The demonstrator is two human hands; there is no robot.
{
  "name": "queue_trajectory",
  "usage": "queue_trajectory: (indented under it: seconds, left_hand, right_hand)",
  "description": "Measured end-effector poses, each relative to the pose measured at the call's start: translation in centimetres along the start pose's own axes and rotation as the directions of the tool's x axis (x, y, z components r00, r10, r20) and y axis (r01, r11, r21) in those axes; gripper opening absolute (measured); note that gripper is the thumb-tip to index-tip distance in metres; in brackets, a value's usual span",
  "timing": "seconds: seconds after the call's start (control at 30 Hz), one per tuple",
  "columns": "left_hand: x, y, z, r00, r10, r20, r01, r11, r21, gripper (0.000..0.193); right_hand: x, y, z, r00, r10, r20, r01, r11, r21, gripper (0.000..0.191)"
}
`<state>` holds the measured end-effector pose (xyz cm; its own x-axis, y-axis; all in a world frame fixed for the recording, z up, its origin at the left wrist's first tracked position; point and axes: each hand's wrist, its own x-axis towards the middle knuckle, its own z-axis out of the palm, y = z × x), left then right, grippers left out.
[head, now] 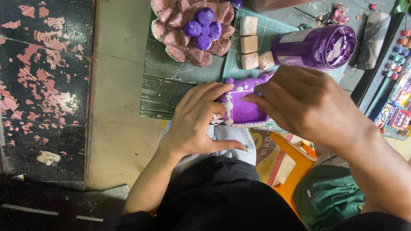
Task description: The person paints a purple ceramic tray and small wooden blocks using a fine brush and purple paint. They repeatedly dip the brush into a paint container and apply paint to the tray's interior and the blocks' surfaces.
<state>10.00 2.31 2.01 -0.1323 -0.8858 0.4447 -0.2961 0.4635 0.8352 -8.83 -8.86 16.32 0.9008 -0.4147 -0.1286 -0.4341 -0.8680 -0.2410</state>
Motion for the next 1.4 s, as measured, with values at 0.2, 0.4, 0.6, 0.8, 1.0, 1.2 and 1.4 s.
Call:
queue_trajectory:
  seconds: [0.2,0.4,0.6,0.8,1.0,1.2,1.4]
  left_hand:
    - [0.0,-0.1,0.0,1.0,0.007,0.001,-0.007,1.0,-0.005,0.073]
    - [0.0,0.1,0.0,1.0,-0.003,0.009,0.003,1.0,0.0,0.073]
    - [0.1,0.1,0.0,1.0,-0.011,0.017,0.011,1.0,0.005,0.073]
    - [0.0,0.3,0.1,1.0,-0.011,0.021,0.011,1.0,0.013,0.075]
    - [0.1,0.2,0.2,1.0,-0.007,0.025,0.007,1.0,0.014,0.076]
    - [0.6,0.4,0.2,1.0,-0.002,0.02,0.002,1.0,0.012,0.077]
    - [0.8,0.8,0.5,0.999,-0.009,0.033,0.008,1.0,0.021,0.078]
  right_hand:
    - [0.4,-0.1,-0.5,0.997,-0.008,-0.073,0.008,1.0,0.006,0.016]
    - [-0.5,0.5,0.3,1.0,0.019,-0.019,-0.018,0.998,0.055,0.017]
    - [-1.3,1.0,0.8,0.999,-0.017,-0.048,0.023,0.992,0.125,0.017]
    - [-1.8,1.0,0.6,0.999,0.024,-0.031,-0.02,0.993,0.113,0.022]
    - [-2.0,1.1,1.0,0.998,0.043,-0.051,-0.037,0.994,0.105,0.019]
    - [-2.2,1.2,0.9,0.998,0.046,-0.044,-0.042,0.994,0.097,0.019]
    - [-3.2,1.3,0.9,0.994,0.027,-0.11,-0.005,0.981,0.196,0.02]
